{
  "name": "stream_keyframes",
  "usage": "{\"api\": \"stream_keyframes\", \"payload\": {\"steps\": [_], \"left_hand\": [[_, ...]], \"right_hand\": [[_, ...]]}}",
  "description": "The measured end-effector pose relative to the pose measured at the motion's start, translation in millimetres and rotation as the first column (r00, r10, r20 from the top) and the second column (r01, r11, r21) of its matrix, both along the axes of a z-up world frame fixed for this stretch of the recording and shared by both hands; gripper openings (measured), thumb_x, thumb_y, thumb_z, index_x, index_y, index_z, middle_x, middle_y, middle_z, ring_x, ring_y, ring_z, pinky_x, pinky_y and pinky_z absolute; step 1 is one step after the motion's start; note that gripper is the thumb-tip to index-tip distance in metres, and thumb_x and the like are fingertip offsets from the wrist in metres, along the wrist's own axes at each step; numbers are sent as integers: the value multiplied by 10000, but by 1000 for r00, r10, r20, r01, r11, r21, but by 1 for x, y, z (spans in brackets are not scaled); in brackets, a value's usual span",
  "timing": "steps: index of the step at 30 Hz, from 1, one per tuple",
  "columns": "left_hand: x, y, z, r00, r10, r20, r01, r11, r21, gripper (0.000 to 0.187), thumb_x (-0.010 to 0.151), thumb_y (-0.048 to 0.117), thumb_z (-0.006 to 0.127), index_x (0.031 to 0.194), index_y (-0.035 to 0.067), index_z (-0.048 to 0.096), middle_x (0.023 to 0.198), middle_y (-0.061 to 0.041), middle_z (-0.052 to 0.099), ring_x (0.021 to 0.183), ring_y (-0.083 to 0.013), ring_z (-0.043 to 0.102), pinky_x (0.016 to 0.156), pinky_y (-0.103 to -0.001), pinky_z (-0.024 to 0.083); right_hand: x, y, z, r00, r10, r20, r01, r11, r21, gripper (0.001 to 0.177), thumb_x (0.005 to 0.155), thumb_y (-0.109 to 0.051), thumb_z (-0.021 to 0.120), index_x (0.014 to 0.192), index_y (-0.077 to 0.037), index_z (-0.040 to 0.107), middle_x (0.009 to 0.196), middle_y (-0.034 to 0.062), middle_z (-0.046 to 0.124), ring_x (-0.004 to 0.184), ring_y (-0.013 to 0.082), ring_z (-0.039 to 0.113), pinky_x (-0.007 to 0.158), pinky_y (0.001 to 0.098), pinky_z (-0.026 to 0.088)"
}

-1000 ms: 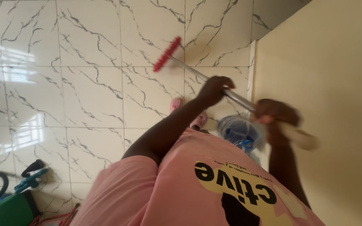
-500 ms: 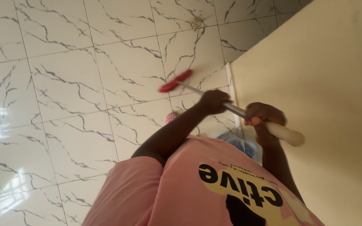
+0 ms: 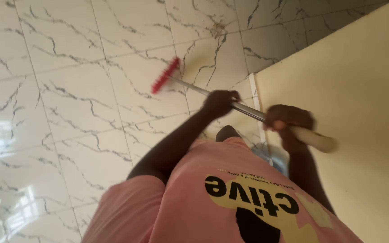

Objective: Sweeping the tiled floor using a broom.

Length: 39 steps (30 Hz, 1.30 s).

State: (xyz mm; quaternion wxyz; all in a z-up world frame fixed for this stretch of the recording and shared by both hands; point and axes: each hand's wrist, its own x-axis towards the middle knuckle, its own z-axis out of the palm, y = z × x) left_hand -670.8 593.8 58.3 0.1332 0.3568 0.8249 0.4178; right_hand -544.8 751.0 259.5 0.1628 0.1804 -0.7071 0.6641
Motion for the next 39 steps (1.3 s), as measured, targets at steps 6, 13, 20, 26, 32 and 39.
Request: {"api": "stream_keyframes", "payload": {"steps": [6,13,20,26,32,39], "left_hand": [[-11,56,31,982,-167,90,153,978,139,164,787,173,688,943,203,732,821,-21,761,783,-281,736,684,-433,562],[-68,82,-2,992,-112,55,111,993,30,131,835,292,751,928,200,754,848,-52,753,827,-295,722,707,-444,552],[-141,62,-19,993,109,48,-92,958,-272,114,865,285,733,865,171,733,781,-80,734,775,-304,723,680,-453,544],[-178,91,4,976,216,10,-206,945,-255,102,900,267,708,882,173,742,782,-70,741,755,-295,722,664,-438,543],[-194,145,5,982,188,17,-179,956,-232,154,919,342,721,898,191,743,710,-50,723,657,-279,708,608,-428,524],[-221,224,61,979,-26,-202,20,999,-28,176,875,334,796,899,185,705,661,-32,703,616,-279,675,608,-423,512]], "right_hand": [[-40,16,44,999,-36,-18,39,985,171,318,1074,-201,634,791,-88,544,671,40,617,604,151,598,696,327,555],[-99,68,-1,1000,21,15,-21,999,28,307,1045,-275,661,816,-101,553,715,16,610,613,115,598,708,316,534],[-172,92,-35,963,232,137,-222,972,-82,220,1058,-187,643,891,-83,544,844,53,633,778,162,624,733,333,526],[-223,140,-43,922,358,145,-332,927,-176,252,1022,-112,654,857,-82,466,842,63,618,779,162,638,740,310,543],[-232,196,-32,918,378,120,-362,922,-139,221,1018,-111,691,864,-93,534,815,48,600,792,173,623,788,340,535],[-246,232,31,982,186,-35,-185,894,-408,389,994,-476,685,887,-138,526,773,-15,537,695,121,496,811,331,449]]}}
